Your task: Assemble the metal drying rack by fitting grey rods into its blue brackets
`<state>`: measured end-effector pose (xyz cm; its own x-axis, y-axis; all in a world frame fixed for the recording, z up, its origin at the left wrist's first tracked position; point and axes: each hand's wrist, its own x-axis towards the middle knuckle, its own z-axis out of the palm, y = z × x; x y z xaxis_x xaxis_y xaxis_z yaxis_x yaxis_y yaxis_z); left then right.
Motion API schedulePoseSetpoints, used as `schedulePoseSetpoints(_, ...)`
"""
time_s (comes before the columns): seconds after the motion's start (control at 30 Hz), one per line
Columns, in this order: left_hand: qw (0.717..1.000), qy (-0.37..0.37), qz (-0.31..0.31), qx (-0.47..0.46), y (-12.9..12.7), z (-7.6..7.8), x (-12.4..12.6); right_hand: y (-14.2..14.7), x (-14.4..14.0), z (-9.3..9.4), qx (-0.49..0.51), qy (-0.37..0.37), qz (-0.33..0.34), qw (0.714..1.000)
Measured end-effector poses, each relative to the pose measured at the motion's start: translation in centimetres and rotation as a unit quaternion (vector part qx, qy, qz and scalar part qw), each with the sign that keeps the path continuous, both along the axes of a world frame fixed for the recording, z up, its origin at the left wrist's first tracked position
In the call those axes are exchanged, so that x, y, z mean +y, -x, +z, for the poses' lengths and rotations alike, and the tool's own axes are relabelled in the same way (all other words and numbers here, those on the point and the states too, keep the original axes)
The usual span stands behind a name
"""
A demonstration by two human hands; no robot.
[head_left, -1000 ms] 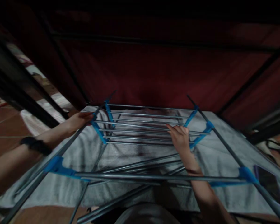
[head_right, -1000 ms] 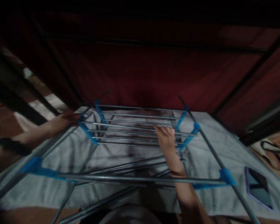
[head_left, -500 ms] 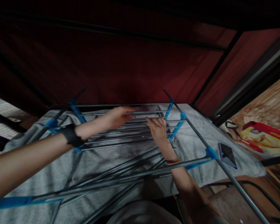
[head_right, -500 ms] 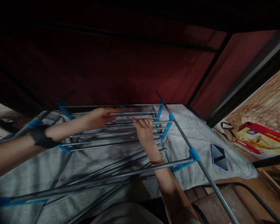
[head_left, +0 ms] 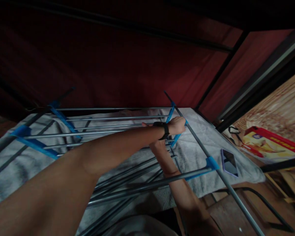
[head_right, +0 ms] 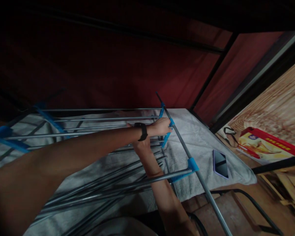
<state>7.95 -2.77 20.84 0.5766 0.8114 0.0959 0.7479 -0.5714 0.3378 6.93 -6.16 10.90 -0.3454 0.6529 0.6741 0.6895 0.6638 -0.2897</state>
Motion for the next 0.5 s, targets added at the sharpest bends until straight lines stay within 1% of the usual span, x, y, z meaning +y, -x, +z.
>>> schedulePoseSetpoints(0.07, 0.999, 0.004, 0.031, -0.035, -0.5, -0.6, 0.5, 0.0, -0.2, 0.0, -0.016, -0.029, 0.007, 0.999)
schedulePoseSetpoints(0.17, 0.996, 0.020, 0.042, -0.074, -0.3, -1.7, 0.8, -0.1, -1.1, -0.5, -0.055, -0.057, 0.020, 0.997)
schedulePoseSetpoints(0.23, 0.995, 0.039, 0.051, -0.079, -0.1, -2.1, 1.0, -0.6, -2.3, -1.6, -0.080, -0.057, 0.021, 0.995)
schedulePoseSetpoints(0.27, 0.994, 0.046, 0.059, -0.079, -0.1, -2.2, 1.0, -1.2, -3.0, -2.4, -0.077, -0.054, 0.014, 0.995)
schedulePoseSetpoints(0.33, 0.993, 0.050, 0.069, -0.080, -0.1, -2.2, 1.0, -2.9, -4.3, -4.2, -0.018, -0.060, -0.017, 0.998)
schedulePoseSetpoints(0.4, 0.993, 0.053, 0.074, -0.079, -0.3, -1.9, 0.8, -5.2, -4.9, -5.8, 0.094, -0.072, -0.067, 0.991)
schedulePoseSetpoints(0.43, 0.992, 0.056, 0.078, -0.078, -0.4, -1.8, 0.7, -6.4, -4.9, -6.4, 0.161, -0.072, -0.099, 0.979)
schedulePoseSetpoints(0.5, 0.992, 0.061, 0.089, -0.072, -0.5, -1.6, 0.3, -8.7, -4.2, -6.7, 0.277, -0.050, -0.177, 0.943)
